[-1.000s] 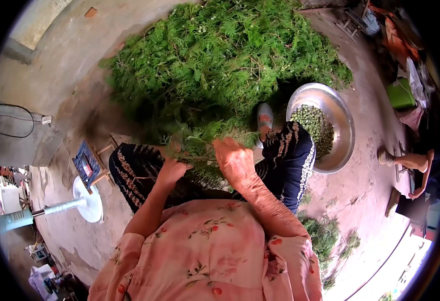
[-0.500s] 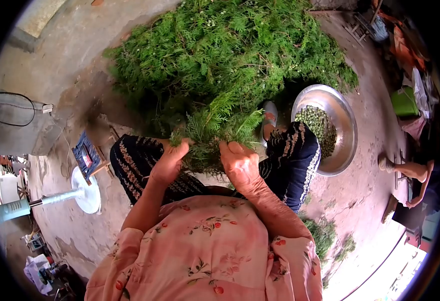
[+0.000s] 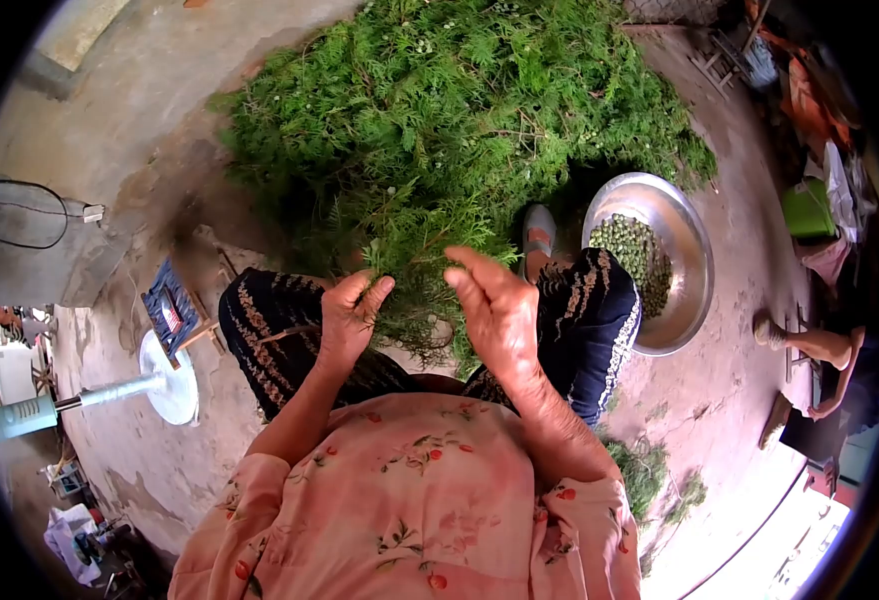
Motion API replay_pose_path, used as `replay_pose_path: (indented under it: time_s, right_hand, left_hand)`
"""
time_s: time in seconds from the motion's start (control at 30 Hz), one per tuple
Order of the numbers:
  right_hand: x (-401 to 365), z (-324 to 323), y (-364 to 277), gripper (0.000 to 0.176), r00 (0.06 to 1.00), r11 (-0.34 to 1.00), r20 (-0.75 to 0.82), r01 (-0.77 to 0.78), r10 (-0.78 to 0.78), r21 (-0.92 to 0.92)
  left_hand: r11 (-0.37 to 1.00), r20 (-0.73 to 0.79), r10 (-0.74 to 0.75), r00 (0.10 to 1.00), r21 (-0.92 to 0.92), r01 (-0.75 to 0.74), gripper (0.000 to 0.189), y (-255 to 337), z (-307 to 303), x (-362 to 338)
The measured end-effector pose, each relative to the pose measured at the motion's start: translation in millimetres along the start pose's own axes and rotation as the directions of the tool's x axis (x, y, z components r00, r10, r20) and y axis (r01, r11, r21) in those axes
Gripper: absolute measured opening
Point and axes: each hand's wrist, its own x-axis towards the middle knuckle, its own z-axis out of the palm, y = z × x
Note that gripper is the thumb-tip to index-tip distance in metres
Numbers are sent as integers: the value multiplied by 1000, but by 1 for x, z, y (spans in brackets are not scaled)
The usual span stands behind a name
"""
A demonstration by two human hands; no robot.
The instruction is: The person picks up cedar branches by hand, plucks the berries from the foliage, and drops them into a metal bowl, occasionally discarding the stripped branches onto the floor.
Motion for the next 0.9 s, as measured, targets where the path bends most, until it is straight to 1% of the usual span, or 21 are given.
replay_pose_path:
  time_s: [0.03,0.07,0.1,0.13,0.17,0.23,0.27,0.3,0.37,0.4,0.43,0.5,0.53,0.57,0.63,0.7,0.77,0.8,0.83,0.87,0.9]
  right_hand:
    - [9,0,1,19,1000,1000,-5,-5,5,-4]
    - [18,0,2,19,997,996,51,-67,64,57]
    - [27,-1,4,20,987,985,110,-130,118,114]
    - [35,1,9,20,960,947,199,-237,194,218]
    - [41,3,16,20,961,947,195,-238,197,215]
    - [46,7,27,21,890,889,387,-363,241,281]
    - [48,5,21,20,821,831,479,-480,311,283]
    - [46,8,26,20,820,830,480,-480,311,283]
    - [39,16,32,21,832,868,514,-401,210,293]
    - [36,14,31,27,791,849,551,-463,266,255]
    - [33,15,32,27,791,849,550,-464,268,254]
    - [27,20,37,22,880,944,428,-294,208,147]
    - [24,24,39,18,892,903,386,-346,234,254]
    - [21,26,38,18,893,903,384,-347,235,255]
    - [18,29,34,15,816,744,239,-579,527,334]
    - [29,13,41,13,768,545,159,-568,621,617]
    - [39,-6,51,15,752,479,81,-495,654,725]
    - [41,-18,66,10,749,412,79,-445,657,795]
    - [44,-36,81,6,734,386,72,-435,675,813]
    - [48,-51,80,4,642,299,22,-387,766,872]
    - [48,-69,103,5,711,314,-3,-307,703,898]
  left_hand:
    - [977,-57,156,986,155,-145,26,1,5,0]
    - [910,-91,315,945,311,-274,22,3,8,0]
    - [911,-87,316,945,307,-276,22,9,8,0]
    - [865,-17,338,941,400,-304,20,19,6,-1]
    - [808,55,353,934,486,-334,18,27,6,-1]
    - [792,85,373,924,489,-365,17,32,6,-2]
    - [774,112,392,913,496,-393,16,33,6,-2]
    - [774,112,391,913,496,-393,16,32,6,-2]
    - [734,153,357,922,564,-378,18,32,7,-3]
    - [735,154,356,922,563,-378,18,32,7,-4]
    - [718,160,353,922,585,-377,18,32,8,-4]
    - [701,168,350,922,606,-377,18,33,10,-4]
    - [707,172,345,923,600,-376,17,33,10,-4]
    - [712,176,340,924,593,-375,16,33,10,-4]
    - [729,158,378,912,557,-398,16,34,12,-1]
    - [743,137,414,900,520,-421,16,28,14,0]
    - [937,-16,274,962,231,-263,19,10,16,-1]
    - [989,-30,98,995,117,-94,19,9,14,-1]
    - [989,-26,99,995,117,-95,19,7,9,0]
    - [996,-11,-86,996,-5,86,18,5,2,2]
    - [956,25,-264,964,-123,265,17,3,-1,5]
